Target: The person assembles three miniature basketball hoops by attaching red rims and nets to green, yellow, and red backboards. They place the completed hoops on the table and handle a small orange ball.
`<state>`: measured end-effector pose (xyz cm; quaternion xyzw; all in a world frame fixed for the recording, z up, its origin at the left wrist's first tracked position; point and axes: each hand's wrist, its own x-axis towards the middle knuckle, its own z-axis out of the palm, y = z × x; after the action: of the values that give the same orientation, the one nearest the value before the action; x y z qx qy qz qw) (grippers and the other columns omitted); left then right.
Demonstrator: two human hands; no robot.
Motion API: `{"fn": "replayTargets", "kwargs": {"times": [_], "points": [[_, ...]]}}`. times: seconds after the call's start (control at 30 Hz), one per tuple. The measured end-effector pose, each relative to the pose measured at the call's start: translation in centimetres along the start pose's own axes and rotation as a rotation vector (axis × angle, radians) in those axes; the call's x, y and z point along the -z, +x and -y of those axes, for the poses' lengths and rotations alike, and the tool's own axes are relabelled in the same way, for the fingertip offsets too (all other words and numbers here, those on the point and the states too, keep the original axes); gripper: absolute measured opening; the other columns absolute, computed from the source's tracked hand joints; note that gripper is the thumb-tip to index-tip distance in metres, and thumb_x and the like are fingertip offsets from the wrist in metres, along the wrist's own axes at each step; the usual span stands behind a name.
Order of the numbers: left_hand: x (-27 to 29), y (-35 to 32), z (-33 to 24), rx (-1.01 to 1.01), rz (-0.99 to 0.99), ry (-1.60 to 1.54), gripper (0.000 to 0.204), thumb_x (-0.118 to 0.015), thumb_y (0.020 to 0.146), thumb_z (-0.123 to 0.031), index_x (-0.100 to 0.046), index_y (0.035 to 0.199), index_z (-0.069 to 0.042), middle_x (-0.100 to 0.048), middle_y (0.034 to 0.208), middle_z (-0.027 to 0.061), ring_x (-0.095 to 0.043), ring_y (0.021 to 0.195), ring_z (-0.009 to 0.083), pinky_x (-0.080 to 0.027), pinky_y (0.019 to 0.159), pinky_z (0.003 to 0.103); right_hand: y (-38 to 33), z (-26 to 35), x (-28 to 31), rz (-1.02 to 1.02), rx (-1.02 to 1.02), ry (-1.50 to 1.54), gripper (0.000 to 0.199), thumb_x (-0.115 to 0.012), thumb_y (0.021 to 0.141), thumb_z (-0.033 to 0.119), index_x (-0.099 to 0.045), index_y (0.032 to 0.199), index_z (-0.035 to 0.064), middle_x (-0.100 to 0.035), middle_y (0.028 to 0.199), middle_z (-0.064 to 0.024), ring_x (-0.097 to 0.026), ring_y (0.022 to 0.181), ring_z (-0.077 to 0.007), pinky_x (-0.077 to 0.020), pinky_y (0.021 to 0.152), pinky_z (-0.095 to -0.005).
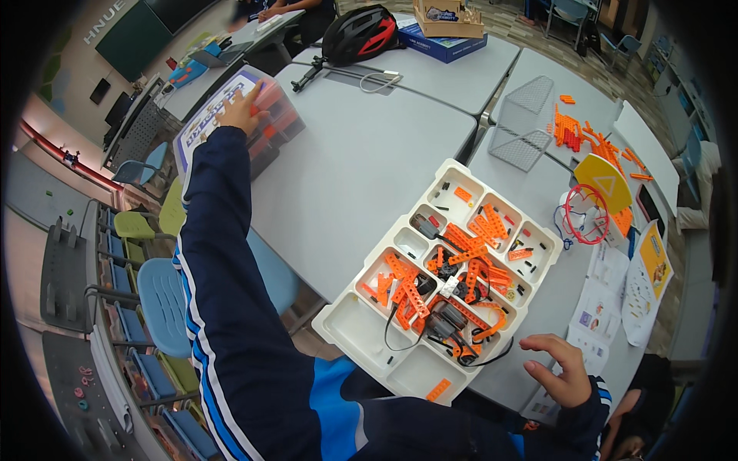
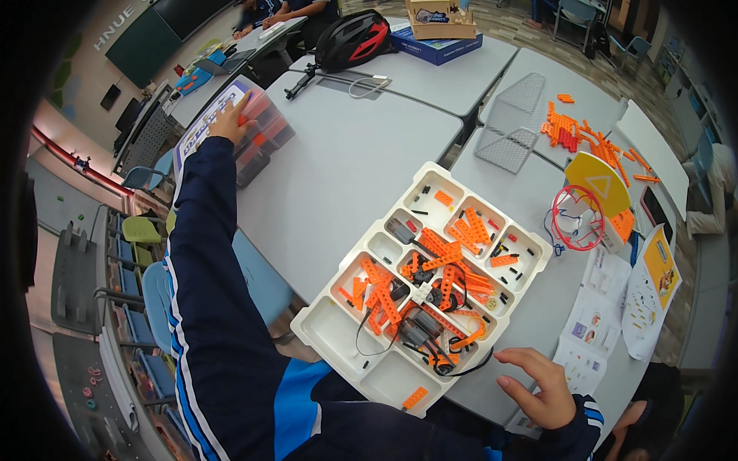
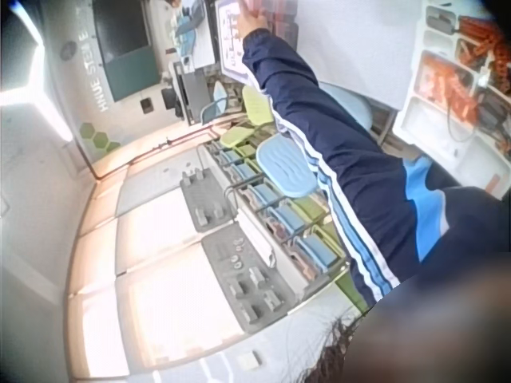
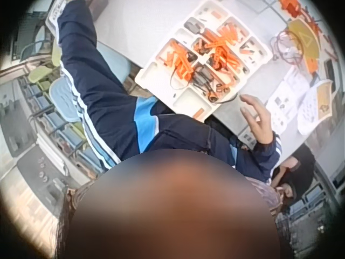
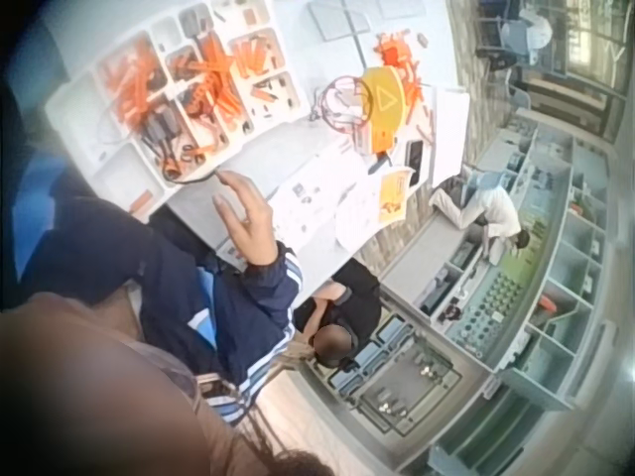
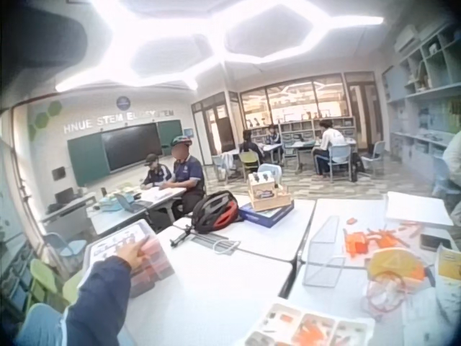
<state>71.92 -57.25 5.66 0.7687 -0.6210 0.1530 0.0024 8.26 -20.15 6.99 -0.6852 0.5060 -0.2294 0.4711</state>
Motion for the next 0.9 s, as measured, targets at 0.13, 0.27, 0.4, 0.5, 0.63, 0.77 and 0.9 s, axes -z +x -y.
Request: {"fn": "replayTargets", "kwargs": {"times": [0.13,0.27,0.4,0.5,0.63,0.77,0.9], "points": [[-0.2,0.5,-0.7,0.009,0.001,0.035,0.082,-0.069,0.089,-0.048,-0.017,0.153,-0.053,-0.029,0.159,0.0197,-0.030,0.141,0.0525,-0.030,0.104,0.073,-0.1,0.5,-0.2,-0.021,0.011,-0.003,0.034,-0.071,0.086,0.006,-0.066,0.119,-0.0010,-0.068,0.114,-0.0187,-0.066,0.106,-0.0310,-0.0495,0.093,-0.0347],[-0.2,0.5,-1.0,0.008,-0.014,0.046,0.083,-0.068,0.089,-0.049,-0.015,0.153,-0.054,-0.028,0.159,0.0189,-0.029,0.142,0.0516,-0.030,0.105,0.073,-1.4,0.8,-0.2,-0.055,0.009,-0.006,0.033,-0.071,0.085,0.005,-0.066,0.117,-0.0012,-0.067,0.114,-0.0190,-0.066,0.106,-0.0313,-0.0496,0.093,-0.0346],[0.2,-0.1,-0.3,0.029,0.026,0.036,0.083,-0.067,0.090,-0.048,-0.014,0.153,-0.054,-0.027,0.160,0.0184,-0.029,0.143,0.0508,-0.029,0.105,0.072,-2.8,0.2,0.0,-0.098,0.024,-0.030,0.034,-0.072,0.085,0.006,-0.066,0.118,-0.0013,-0.068,0.114,-0.0189,-0.067,0.106,-0.0315,-0.0501,0.092,-0.0349],[0.4,-0.5,0.4,0.027,0.031,0.038,0.084,-0.069,0.089,-0.048,-0.014,0.153,-0.054,-0.026,0.161,0.0174,-0.029,0.143,0.0497,-0.031,0.104,0.072,-3.8,-0.2,0.1,-0.095,0.047,-0.015,0.034,-0.072,0.086,0.006,-0.065,0.118,-0.0011,-0.068,0.113,-0.0189,-0.067,0.105,-0.0321,-0.0503,0.092,-0.0352],[1.0,-0.8,0.8,0.013,0.063,-0.009,0.081,-0.064,0.088,-0.059,-0.016,0.153,-0.053,-0.024,0.162,0.0171,-0.027,0.145,0.0478,-0.026,0.106,0.074,-4.5,-0.2,0.3,-0.103,0.044,-0.032,0.033,-0.072,0.086,0.007,-0.065,0.118,-0.0006,-0.068,0.113,-0.0193,-0.067,0.105,-0.0327,-0.0505,0.092,-0.0353],[2.0,-1.8,-0.4,0.015,-0.075,-0.062,0.079,-0.056,0.086,-0.068,-0.020,0.154,-0.048,-0.022,0.162,0.0176,-0.022,0.148,0.0440,-0.010,0.110,0.075,-4.7,0.0,0.8,-0.109,0.060,-0.044,0.033,-0.071,0.086,0.006,-0.066,0.118,-0.0004,-0.068,0.113,-0.0193,-0.067,0.104,-0.0328,-0.0509,0.091,-0.0353],[0.2,-6.9,-2.0,-0.186,-0.186,0.275,0.090,-0.070,0.080,-0.060,-0.021,0.155,-0.046,-0.008,0.165,0.0157,-0.001,0.153,0.0389,-0.002,0.108,0.078,-4.7,-0.1,0.6,-0.139,0.086,-0.047,0.032,-0.071,0.086,0.005,-0.066,0.117,-0.0006,-0.069,0.110,-0.0187,-0.068,0.102,-0.0322,-0.0516,0.089,-0.0349]]}}
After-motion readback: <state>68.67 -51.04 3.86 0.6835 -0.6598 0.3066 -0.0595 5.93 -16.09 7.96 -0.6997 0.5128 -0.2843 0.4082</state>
